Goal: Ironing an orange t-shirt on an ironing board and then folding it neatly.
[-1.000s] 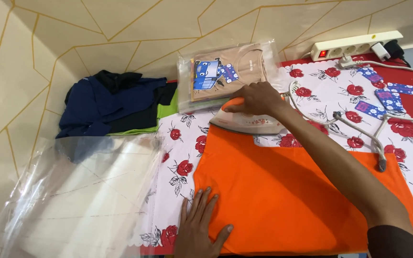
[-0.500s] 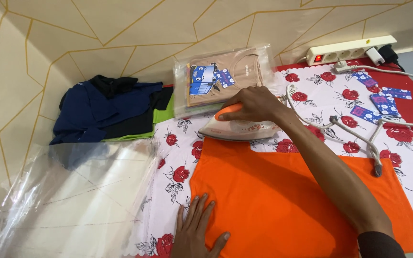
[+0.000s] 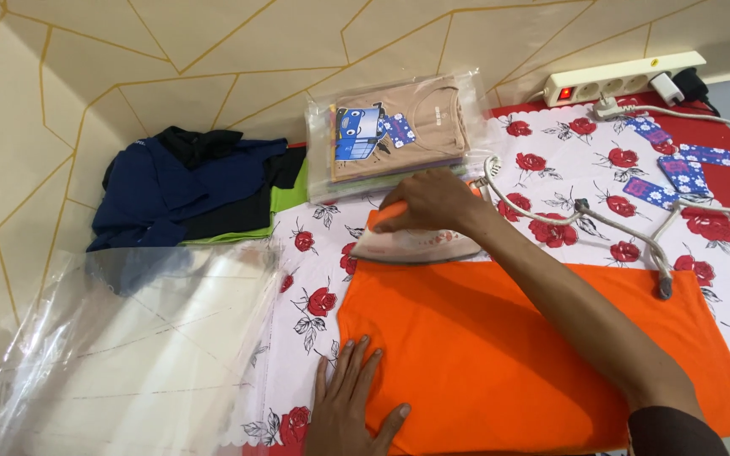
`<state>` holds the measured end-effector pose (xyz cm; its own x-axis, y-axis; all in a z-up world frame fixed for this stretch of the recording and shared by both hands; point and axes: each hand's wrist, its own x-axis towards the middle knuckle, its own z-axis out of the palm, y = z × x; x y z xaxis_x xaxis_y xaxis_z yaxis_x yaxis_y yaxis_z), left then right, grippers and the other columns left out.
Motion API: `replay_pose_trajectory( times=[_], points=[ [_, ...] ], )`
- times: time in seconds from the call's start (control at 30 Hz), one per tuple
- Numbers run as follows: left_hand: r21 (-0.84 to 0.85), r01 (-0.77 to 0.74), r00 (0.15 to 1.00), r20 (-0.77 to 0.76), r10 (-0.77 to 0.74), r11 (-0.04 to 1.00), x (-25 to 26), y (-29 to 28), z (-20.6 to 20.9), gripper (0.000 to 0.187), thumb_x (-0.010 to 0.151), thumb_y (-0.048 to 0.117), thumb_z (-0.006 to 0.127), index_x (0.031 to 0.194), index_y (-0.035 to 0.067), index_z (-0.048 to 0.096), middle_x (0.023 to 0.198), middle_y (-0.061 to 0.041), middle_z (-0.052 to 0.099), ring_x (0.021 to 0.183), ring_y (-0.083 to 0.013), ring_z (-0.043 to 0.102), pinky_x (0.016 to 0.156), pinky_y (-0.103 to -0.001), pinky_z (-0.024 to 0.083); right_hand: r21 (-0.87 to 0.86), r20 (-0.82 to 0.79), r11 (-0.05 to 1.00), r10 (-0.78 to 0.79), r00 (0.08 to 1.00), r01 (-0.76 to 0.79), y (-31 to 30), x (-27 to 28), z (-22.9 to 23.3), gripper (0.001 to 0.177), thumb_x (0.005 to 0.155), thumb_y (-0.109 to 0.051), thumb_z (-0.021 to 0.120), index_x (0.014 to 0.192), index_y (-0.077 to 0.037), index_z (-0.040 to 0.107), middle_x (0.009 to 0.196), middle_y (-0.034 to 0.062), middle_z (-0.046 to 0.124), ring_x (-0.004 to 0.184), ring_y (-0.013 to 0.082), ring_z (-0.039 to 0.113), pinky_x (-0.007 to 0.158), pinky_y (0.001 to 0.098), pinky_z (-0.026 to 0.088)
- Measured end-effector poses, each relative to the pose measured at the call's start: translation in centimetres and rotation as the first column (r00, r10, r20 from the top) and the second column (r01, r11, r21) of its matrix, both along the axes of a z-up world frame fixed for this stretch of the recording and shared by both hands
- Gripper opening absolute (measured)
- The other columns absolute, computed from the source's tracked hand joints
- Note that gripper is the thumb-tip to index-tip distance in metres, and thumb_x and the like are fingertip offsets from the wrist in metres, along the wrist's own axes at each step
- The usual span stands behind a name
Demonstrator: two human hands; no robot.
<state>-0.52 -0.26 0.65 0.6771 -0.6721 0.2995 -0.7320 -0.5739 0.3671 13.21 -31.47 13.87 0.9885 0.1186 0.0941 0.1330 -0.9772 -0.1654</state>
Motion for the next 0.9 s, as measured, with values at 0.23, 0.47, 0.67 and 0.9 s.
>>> replay_pose_trajectory(
  times=[0.23, 0.47, 0.67, 0.9],
  points=[
    [0.003, -0.007, 1.000, -0.015, 0.007, 1.000, -0.1, -0.1, 0.1, 0.078, 0.097, 0.066, 0.052, 0.158, 0.017, 0.043, 0.168, -0.004, 0.036, 0.156, -0.0278, 0.027, 0.121, -0.060, 0.011, -0.023, -0.096, 0.996, 0.082, 0.992, -0.085, -0.2, -0.6, 1.5, 0.047, 0.081, -0.073, 0.059, 0.101, -0.037, 0.082, 0.086, -0.0029, 0.078, 0.081, 0.0276, 0.070, 0.063, 0.0413, 0.046],
    [-0.012, 0.016, 0.997, -0.072, -0.017, 1.000, -0.4, 0.0, 1.2, 0.077, 0.098, 0.062, 0.052, 0.158, 0.015, 0.041, 0.169, -0.006, 0.033, 0.157, -0.0273, 0.023, 0.123, -0.057, 0.009, -0.072, 0.137, 0.997, -0.020, 0.990, 0.030, -0.1, 0.3, -0.6, 0.048, 0.083, -0.074, 0.058, 0.102, -0.036, 0.082, 0.071, 0.0056, 0.074, 0.068, 0.0324, 0.069, 0.054, 0.0418, 0.045],
    [-0.024, 0.014, 0.997, -0.082, -0.016, 1.000, -0.4, -0.1, 1.7, 0.076, 0.098, 0.064, 0.051, 0.156, 0.013, 0.045, 0.167, -0.006, 0.036, 0.155, -0.0289, 0.026, 0.122, -0.058, 0.010, 0.002, -0.198, 1.000, 0.006, 0.980, -0.006, 0.4, -0.5, 1.7, 0.046, 0.080, -0.072, 0.061, 0.106, -0.038, 0.081, 0.098, -0.0062, 0.078, 0.094, 0.0247, 0.070, 0.074, 0.0402, 0.047],
    [-0.010, 0.012, 0.994, -0.111, -0.013, 1.000, -0.5, 0.0, 1.8, 0.078, 0.099, 0.065, 0.049, 0.158, 0.015, 0.041, 0.168, -0.007, 0.033, 0.156, -0.0287, 0.023, 0.122, -0.057, 0.008, -0.036, 0.033, 0.999, -0.033, 0.999, 0.035, -0.4, 0.1, 0.3, 0.041, 0.082, -0.070, 0.062, 0.103, -0.040, 0.081, 0.084, -0.0029, 0.074, 0.081, 0.0263, 0.068, 0.065, 0.0404, 0.046]
  ],
)
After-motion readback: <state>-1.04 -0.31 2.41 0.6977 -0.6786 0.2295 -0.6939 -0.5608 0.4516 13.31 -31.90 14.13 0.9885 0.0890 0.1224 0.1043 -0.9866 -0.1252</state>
